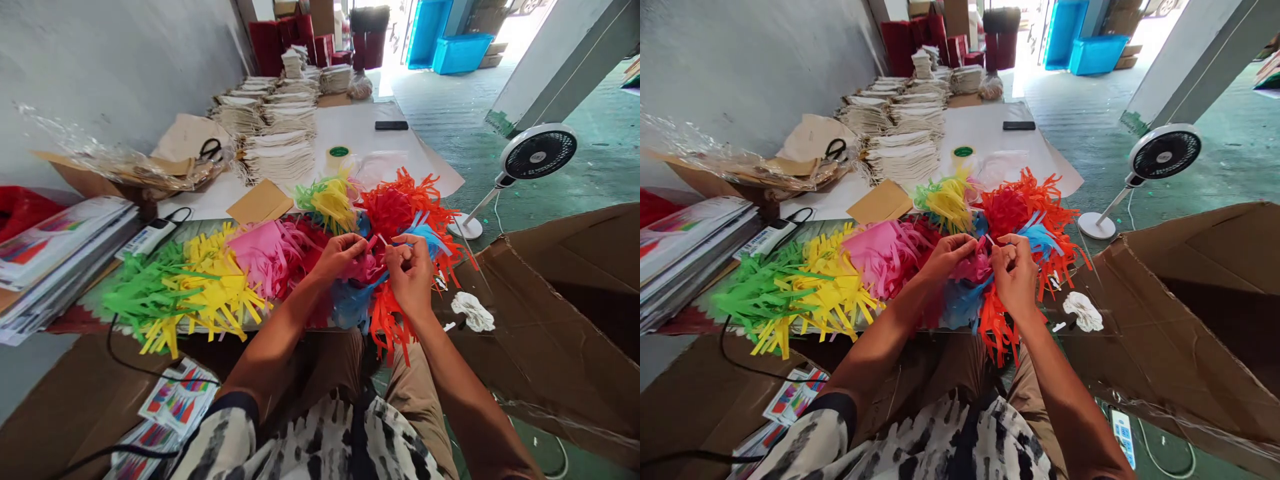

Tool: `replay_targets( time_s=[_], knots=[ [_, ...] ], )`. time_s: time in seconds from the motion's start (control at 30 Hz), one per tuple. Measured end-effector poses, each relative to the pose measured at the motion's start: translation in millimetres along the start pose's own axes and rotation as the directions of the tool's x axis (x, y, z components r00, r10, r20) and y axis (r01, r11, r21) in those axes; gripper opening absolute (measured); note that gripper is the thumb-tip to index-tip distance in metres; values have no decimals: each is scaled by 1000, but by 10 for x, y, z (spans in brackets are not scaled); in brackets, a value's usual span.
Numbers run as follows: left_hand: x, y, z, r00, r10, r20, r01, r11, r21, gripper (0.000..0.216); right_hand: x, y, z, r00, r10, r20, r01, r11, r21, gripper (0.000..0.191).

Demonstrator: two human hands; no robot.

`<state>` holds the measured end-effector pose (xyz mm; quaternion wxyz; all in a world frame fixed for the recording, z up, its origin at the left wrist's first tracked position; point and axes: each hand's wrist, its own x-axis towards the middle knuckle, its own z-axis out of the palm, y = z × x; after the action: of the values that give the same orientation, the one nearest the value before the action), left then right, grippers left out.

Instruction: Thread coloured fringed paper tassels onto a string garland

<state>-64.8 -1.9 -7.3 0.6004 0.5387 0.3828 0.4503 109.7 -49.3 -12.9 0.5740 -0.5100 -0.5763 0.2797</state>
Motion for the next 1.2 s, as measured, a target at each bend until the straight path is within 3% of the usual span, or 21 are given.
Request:
replay_targets(
  time_s=[0.2, 0.63, 1.2],
  knots=[
    [32, -17, -21, 998, -52, -20, 49, 990, -132, 45, -60, -33, 44, 997, -70, 24, 72, 992, -102, 19],
    [28, -71, -60, 992, -106, -67, 90, 974, -210, 40, -67, -45, 96, 986, -120, 115, 136, 980, -142, 10],
    [8, -110, -83, 983, -181, -29, 166, 946, -279, 45, -85, -9, 77, 963, -178, 200, 191, 980, -50, 10]
  ],
)
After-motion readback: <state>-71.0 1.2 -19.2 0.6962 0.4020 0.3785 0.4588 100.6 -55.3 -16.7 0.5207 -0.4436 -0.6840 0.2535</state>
